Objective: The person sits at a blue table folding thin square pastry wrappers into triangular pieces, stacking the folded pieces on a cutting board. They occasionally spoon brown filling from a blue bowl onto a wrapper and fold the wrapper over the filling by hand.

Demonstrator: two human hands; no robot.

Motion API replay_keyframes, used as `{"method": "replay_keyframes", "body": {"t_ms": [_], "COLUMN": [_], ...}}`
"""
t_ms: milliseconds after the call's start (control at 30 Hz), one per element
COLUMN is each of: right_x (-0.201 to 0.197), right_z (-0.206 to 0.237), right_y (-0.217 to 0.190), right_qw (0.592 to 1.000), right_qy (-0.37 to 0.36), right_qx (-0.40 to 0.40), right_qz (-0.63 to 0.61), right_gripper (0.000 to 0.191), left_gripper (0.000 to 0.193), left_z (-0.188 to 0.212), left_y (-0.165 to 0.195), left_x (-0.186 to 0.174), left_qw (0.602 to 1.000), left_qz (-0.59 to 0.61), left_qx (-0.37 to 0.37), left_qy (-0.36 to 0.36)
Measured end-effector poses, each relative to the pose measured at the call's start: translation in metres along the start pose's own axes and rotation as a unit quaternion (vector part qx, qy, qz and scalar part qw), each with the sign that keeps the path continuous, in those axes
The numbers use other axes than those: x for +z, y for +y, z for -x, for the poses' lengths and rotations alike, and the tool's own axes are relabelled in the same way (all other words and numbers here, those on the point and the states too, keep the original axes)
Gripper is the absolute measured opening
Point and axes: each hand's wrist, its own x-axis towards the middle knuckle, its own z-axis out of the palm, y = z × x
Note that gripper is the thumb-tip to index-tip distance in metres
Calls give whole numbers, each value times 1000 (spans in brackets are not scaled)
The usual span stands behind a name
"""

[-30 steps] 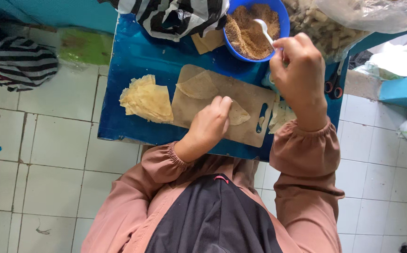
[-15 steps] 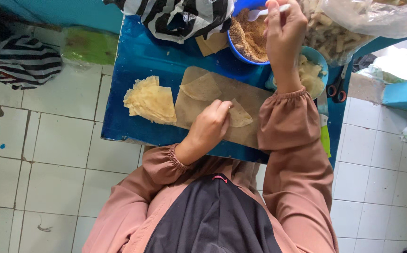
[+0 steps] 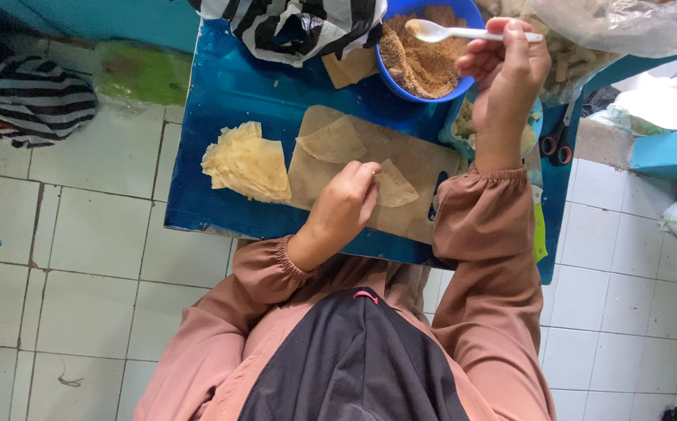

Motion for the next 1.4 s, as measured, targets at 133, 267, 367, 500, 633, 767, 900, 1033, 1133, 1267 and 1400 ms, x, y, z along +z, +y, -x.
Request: {"method": "replay_keyframes", "body": {"t_ms": [133,267,367,500,633,767,900,1033,1133,1267,1400], "right_x": [-11,-21,-21,-16,-19,-23,-23,-14,-9,-7,-15], "right_z": [18,39,45,51,46,48,56,61,69,69,60], "right_y": [-9,-17,-13,0,0,-4,-11,-17,-20,-17,-13], "right_qw": [996,995,978,977,990,983,979,957,926,939,971], "right_qy": [14,22,3,-17,12,6,-14,-17,-33,-43,24], "right_qx": [-28,-36,-81,-69,-33,-81,-94,-133,-165,-143,-124], "right_qz": [82,92,192,201,135,166,182,258,339,311,202], "right_gripper": [23,23,24,22,23,25,25,22,21,19,19], "left_gripper": [28,28,28,29,29,29,27,28,29,28,28], "left_z": [3,6,6,6,7,6,7,7,8,8,8], "left_y": [3,2,0,0,1,0,0,-1,-1,-2,-2], "left_x": [-3,-5,-5,-4,-5,-6,-5,-4,-4,-4,-4], "left_qw": [1000,1000,1000,1000,1000,1000,1000,1000,1000,1000,1000], "left_qz": [-11,-13,-11,-3,3,-4,-3,-8,-5,-12,1], "left_qx": [-9,-17,-16,-18,-20,-8,-16,-14,-13,-15,-22], "left_qy": [2,2,8,15,16,20,19,20,23,22,20]}}
